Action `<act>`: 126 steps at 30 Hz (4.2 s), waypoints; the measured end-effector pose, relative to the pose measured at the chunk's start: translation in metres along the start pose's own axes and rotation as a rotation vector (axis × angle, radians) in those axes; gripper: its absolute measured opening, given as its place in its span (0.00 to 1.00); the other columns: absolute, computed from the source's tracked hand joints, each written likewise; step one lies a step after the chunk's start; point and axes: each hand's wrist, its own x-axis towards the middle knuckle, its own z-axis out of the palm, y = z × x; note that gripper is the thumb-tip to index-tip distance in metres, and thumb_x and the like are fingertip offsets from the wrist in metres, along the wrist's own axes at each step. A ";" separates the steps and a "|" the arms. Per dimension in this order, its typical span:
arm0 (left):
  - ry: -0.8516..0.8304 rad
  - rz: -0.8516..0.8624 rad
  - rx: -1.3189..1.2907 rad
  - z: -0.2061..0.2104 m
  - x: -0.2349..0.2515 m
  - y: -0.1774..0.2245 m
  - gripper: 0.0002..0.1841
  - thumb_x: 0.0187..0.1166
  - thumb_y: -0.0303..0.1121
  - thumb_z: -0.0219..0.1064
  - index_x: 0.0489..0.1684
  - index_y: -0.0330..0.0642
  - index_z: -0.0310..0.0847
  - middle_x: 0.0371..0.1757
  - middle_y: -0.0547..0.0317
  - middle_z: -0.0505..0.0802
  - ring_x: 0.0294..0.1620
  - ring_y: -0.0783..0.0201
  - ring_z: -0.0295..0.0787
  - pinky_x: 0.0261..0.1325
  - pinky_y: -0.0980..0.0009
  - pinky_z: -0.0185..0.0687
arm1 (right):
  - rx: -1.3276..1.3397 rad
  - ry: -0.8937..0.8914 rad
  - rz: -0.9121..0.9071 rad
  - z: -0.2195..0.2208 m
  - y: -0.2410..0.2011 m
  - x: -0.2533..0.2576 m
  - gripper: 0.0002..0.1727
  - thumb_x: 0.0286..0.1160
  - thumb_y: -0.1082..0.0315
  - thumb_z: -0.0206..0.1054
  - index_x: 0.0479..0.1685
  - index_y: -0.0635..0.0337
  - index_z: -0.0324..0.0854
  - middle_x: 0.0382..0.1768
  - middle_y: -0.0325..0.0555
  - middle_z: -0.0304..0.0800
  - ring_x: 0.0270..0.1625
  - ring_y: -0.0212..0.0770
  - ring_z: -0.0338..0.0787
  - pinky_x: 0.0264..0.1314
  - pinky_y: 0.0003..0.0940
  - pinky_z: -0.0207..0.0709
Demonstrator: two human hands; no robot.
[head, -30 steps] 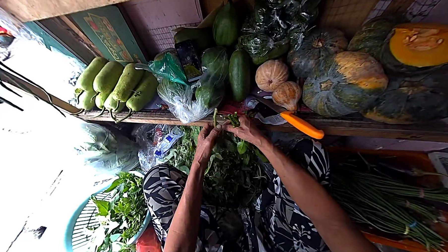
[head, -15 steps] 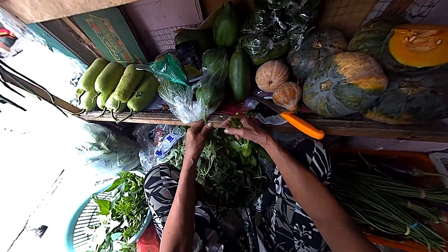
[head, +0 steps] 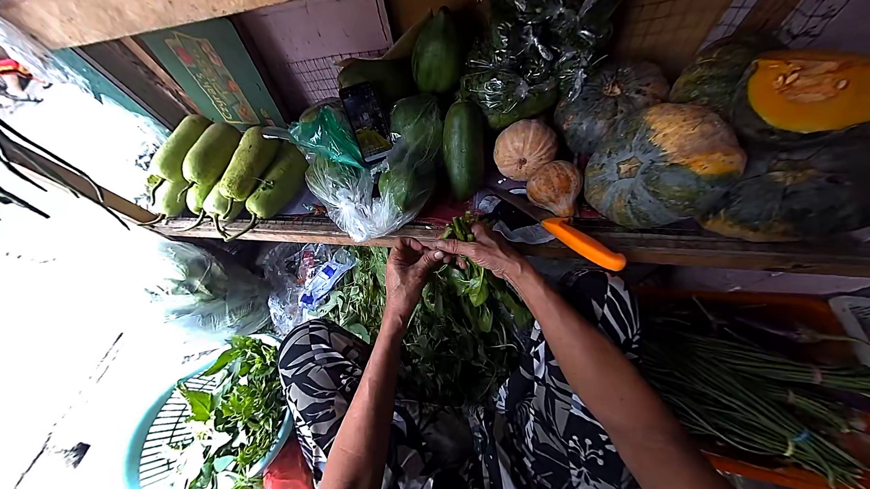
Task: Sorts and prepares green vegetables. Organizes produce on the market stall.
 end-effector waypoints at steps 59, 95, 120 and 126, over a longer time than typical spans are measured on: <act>-0.266 -0.073 0.750 0.001 0.011 0.031 0.12 0.83 0.36 0.70 0.52 0.37 0.90 0.45 0.49 0.95 0.44 0.55 0.91 0.54 0.52 0.83 | 0.187 0.268 -0.214 -0.029 0.006 0.010 0.07 0.82 0.71 0.65 0.48 0.63 0.86 0.25 0.32 0.86 0.21 0.22 0.79 0.27 0.18 0.77; -0.246 0.021 0.734 -0.013 -0.012 0.008 0.26 0.84 0.40 0.65 0.76 0.34 0.78 0.78 0.36 0.80 0.81 0.38 0.72 0.83 0.42 0.62 | 0.057 0.131 -0.112 -0.019 -0.001 -0.001 0.07 0.83 0.68 0.67 0.45 0.62 0.87 0.21 0.33 0.84 0.17 0.22 0.75 0.23 0.16 0.73; 0.053 -0.154 -0.095 -0.035 0.030 0.064 0.14 0.90 0.24 0.51 0.66 0.47 0.74 0.48 0.66 0.92 0.47 0.72 0.91 0.52 0.72 0.88 | -0.312 -0.132 0.134 -0.016 0.006 0.011 0.42 0.54 0.75 0.86 0.77 0.64 0.75 0.63 0.60 0.87 0.56 0.49 0.89 0.60 0.48 0.82; 0.057 -0.122 -0.533 -0.049 0.040 0.057 0.22 0.88 0.21 0.38 0.64 0.53 0.76 0.45 0.69 0.93 0.47 0.71 0.93 0.60 0.68 0.89 | -0.336 -0.269 0.214 0.004 0.011 0.009 0.27 0.65 0.70 0.82 0.64 0.69 0.79 0.46 0.56 0.87 0.39 0.40 0.85 0.46 0.38 0.82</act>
